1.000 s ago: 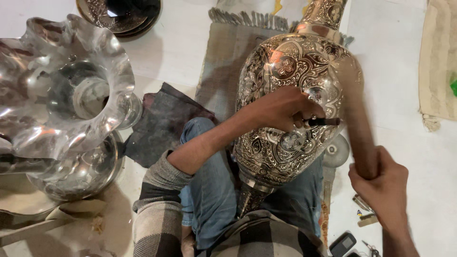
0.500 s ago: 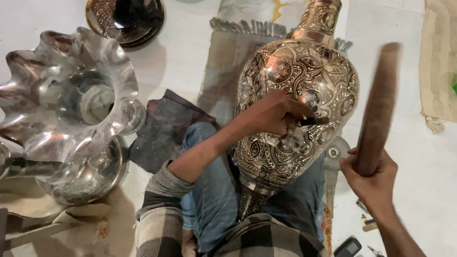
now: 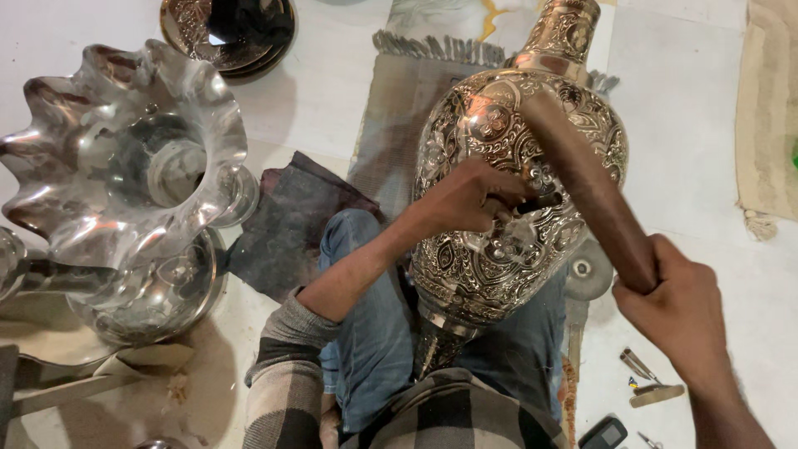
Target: The person sits on the floor with a large ornate metal vase held between the legs and chisels decorative patterns into its surface, holding a chisel against the metal and striking it with a wooden mallet, repositioning the chisel across different areas of the vase.
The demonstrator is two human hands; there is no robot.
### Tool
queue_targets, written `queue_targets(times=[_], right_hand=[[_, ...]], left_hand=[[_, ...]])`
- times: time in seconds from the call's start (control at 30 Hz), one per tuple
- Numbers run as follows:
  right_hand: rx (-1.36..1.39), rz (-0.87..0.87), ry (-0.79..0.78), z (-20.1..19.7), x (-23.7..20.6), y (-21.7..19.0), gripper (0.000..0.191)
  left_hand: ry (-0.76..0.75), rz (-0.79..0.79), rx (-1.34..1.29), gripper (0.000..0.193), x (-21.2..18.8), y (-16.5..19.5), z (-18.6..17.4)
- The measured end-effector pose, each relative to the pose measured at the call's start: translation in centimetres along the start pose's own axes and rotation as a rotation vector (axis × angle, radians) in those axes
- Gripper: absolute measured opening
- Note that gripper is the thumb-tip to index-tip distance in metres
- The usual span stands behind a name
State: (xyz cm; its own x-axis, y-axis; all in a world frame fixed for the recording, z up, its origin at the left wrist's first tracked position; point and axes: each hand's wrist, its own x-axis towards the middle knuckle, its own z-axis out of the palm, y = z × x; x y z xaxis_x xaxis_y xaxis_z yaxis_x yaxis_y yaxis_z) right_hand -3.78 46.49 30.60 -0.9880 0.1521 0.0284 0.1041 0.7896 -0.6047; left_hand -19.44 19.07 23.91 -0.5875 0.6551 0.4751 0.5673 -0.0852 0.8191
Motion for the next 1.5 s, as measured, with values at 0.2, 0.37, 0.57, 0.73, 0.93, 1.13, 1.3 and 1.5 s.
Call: queue_targets(times=[0.2, 0.37, 0.57, 0.73, 0.93, 1.13, 1.3, 1.5], right_hand=[[0.048, -0.066, -0.050, -0.3, 0.8, -0.7, 0.026], [-0.005, -0.073, -0.090, -0.7, 1.7, -1.9, 0.027], [-0.024, -0.127, -0.088, -0.4, 1.3, -3.1, 0.029], [-0.242, -0.090, -0.151, -0.4, 0.0, -2.6, 0.035], [0.311, 0.001, 0.286, 5.7, -5.7, -0.7, 0.032], [0.131, 0.204, 0.319, 11.3, -8.9, 2.0, 0.020], [0.210, 0.140, 0.453, 12.7, -9.0, 2.9, 0.019], [0.197, 0.149, 0.454, 12.6, -8.9, 2.3, 0.020]], left_hand=[[0.003, -0.088, -0.034, 0.061, -0.8, -0.3, 0.4], [0.070, -0.043, 0.067, 0.050, -1.5, -0.1, 0.5], [0.023, -0.039, -0.003, 0.062, -1.7, 0.2, 0.0], [0.064, -0.044, 0.062, 0.057, -2.1, 0.5, -0.1], [-0.151, 0.135, 0.091, 0.046, -0.9, -0.5, -1.5], [-0.437, 0.184, 0.086, 0.048, 1.8, -0.9, -1.5], [-0.502, 0.198, -0.053, 0.050, 2.2, -0.6, -2.5], [-0.499, 0.332, 0.098, 0.048, 2.5, -0.6, -2.6]])
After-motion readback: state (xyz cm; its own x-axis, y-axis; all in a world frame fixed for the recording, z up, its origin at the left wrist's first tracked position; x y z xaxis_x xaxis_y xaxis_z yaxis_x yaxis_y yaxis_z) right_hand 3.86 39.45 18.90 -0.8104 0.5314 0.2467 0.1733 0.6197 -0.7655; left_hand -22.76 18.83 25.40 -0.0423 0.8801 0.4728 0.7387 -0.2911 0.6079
